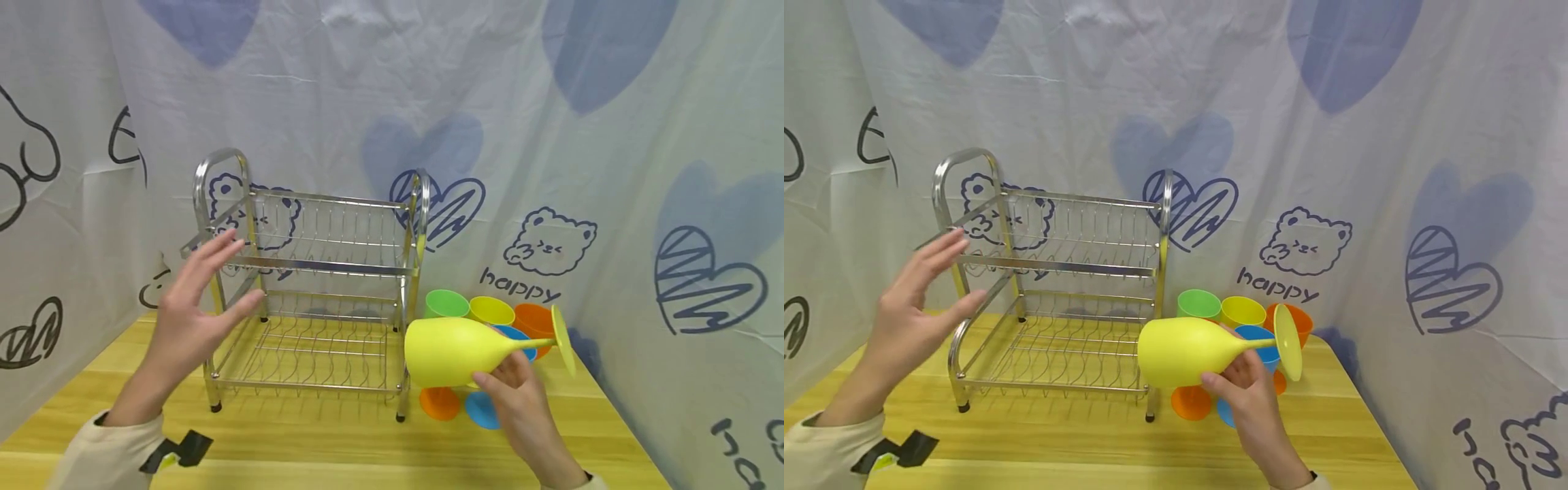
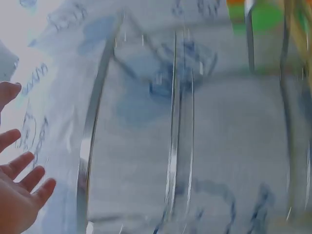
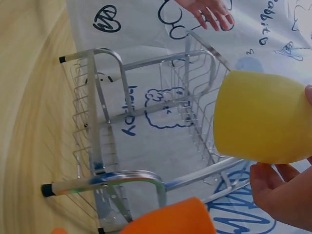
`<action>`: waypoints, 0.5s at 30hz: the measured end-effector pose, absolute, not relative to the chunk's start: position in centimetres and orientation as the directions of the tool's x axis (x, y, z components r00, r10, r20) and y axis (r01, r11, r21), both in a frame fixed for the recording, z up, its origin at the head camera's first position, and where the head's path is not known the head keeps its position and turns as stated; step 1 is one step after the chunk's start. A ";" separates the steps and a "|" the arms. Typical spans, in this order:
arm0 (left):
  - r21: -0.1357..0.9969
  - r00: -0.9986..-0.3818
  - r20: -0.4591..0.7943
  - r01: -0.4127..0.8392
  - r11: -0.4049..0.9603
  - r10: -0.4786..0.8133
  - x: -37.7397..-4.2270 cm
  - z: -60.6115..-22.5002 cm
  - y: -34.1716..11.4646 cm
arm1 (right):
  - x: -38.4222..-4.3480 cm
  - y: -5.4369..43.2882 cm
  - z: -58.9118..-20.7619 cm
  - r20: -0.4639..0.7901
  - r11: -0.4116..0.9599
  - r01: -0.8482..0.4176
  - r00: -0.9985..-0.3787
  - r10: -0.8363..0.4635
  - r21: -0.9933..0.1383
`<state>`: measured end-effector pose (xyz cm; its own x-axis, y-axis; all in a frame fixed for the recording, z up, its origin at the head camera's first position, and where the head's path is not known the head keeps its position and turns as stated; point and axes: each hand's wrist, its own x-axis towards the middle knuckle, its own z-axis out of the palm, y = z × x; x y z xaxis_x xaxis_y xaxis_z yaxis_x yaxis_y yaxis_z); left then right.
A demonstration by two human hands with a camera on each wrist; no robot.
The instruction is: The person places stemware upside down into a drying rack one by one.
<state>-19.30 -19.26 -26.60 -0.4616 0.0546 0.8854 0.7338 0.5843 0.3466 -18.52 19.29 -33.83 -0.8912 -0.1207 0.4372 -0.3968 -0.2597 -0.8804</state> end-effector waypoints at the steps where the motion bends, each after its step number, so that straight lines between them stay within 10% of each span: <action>1: 0.319 -0.443 0.895 0.721 0.615 0.055 -19.7 -26.2 -20.1 | -18.5 19.4 -33.6 0.444 -0.258 -0.404 -0.888 -0.118 -0.877; 4: 0.287 -0.437 0.898 0.677 0.678 0.055 -20.9 -25.5 -22.2 | -18.5 19.6 -32.9 0.435 -0.235 -0.403 -0.895 -0.104 -0.885; 15: 0.729 -0.789 0.609 0.517 0.449 -0.081 -24.0 -25.4 -27.0 | -19.0 19.6 -29.7 0.595 -0.236 -0.556 -0.791 -0.144 -0.797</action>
